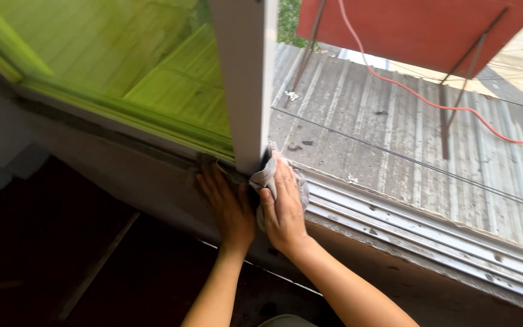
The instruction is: Cleaning a window frame and the glass panes using cloths.
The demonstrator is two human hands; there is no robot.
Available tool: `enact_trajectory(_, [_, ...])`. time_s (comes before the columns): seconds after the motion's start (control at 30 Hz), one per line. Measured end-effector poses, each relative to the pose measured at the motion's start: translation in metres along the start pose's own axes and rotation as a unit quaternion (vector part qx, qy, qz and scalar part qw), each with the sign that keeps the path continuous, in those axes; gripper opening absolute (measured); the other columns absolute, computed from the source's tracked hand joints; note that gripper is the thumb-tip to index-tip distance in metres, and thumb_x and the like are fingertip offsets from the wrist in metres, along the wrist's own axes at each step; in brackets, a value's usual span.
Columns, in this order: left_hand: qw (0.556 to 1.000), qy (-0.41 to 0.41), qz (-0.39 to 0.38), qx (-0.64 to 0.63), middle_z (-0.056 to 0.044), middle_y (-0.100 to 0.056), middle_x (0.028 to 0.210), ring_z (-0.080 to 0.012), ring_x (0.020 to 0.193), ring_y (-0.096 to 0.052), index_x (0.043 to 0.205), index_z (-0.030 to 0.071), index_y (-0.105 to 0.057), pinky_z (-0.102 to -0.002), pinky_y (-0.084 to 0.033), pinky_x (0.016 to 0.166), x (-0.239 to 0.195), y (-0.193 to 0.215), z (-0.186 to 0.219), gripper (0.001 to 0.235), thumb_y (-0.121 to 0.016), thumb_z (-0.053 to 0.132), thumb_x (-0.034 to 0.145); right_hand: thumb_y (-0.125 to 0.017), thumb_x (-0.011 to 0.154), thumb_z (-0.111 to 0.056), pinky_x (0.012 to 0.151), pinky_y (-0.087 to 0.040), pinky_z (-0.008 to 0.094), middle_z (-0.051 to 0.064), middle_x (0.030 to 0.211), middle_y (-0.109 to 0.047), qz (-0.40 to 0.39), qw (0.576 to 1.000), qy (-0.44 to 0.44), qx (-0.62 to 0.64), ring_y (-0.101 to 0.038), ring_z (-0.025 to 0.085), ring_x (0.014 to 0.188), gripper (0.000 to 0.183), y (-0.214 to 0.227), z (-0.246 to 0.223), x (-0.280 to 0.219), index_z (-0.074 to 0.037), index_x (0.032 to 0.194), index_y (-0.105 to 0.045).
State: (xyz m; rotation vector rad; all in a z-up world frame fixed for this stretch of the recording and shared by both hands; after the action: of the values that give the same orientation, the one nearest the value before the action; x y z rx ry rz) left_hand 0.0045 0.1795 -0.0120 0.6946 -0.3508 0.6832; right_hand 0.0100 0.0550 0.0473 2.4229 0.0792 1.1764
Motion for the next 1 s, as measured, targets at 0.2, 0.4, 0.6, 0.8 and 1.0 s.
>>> enact_trajectory(0.2, [0.997,0.066,0.028,0.032,-0.029,-0.011,0.168,-0.0544,0.153,-0.006,0.164,0.002,-0.013,-0.084,-0.017,0.107,0.024,0.008,-0.013,0.073,-0.045,0.020,0.100,-0.073,0.093,-0.036,0.117,-0.036,0.049,0.029,0.152,-0.048,-0.054,0.991,0.008,-0.122,-0.052,0.041,0.137,0.085,0.001,0.020,-0.005,0.009,0.155,-0.034])
enact_trajectory(0.4, [0.993,0.083,0.063,0.054,-0.029,-0.014,0.167,-0.0534,0.154,-0.006,0.164,0.002,-0.014,-0.081,-0.017,0.112,0.063,0.023,-0.054,0.071,-0.036,0.016,0.098,-0.064,0.095,-0.052,0.120,-0.031,0.043,0.028,0.150,-0.050,-0.106,0.972,0.010,-0.211,-0.052,0.034,0.139,0.092,0.008,0.007,0.007,0.011,0.154,-0.032])
enact_trajectory(0.6, [0.970,0.196,0.143,-0.026,-0.015,-0.009,0.172,-0.0411,0.159,-0.008,0.167,0.015,-0.020,-0.081,-0.003,0.115,0.135,0.046,-0.172,0.059,-0.031,0.042,0.116,-0.060,0.094,-0.062,0.113,-0.035,0.043,0.027,0.142,-0.057,-0.140,0.961,-0.012,-0.239,-0.056,0.033,0.133,0.097,0.005,0.020,0.014,0.009,0.154,-0.033])
enact_trajectory(0.8, [0.868,0.222,0.372,-0.244,-0.029,-0.053,0.146,-0.0425,0.140,-0.047,0.147,0.005,-0.052,-0.051,-0.037,0.118,0.106,0.091,-0.118,0.054,-0.051,0.044,0.111,-0.053,0.100,-0.050,0.111,-0.035,0.041,0.020,0.138,-0.059,-0.139,0.965,0.024,-0.223,-0.054,0.029,0.135,0.076,0.014,0.012,0.015,0.006,0.150,-0.040])
enact_trajectory(1.0, [0.997,0.010,0.052,-0.065,-0.027,-0.004,0.170,-0.0567,0.151,0.004,0.164,0.006,-0.017,-0.067,-0.002,0.119,-0.012,-0.032,0.020,0.066,-0.040,0.018,0.103,-0.053,0.100,-0.043,0.116,-0.033,0.043,0.025,0.144,-0.055,-0.157,0.965,0.036,-0.208,-0.046,0.033,0.143,0.070,0.018,0.026,0.010,0.007,0.148,-0.042])
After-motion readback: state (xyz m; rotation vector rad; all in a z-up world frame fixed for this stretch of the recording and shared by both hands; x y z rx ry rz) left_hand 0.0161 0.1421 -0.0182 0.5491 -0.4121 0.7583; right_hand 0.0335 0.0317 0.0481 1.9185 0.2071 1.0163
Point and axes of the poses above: each hand's wrist, its own x-axis towards the middle knuckle, its own y-axis out of the back of the hand, z = x × y, the point moved 5 cm from there along x, towards the middle knuckle
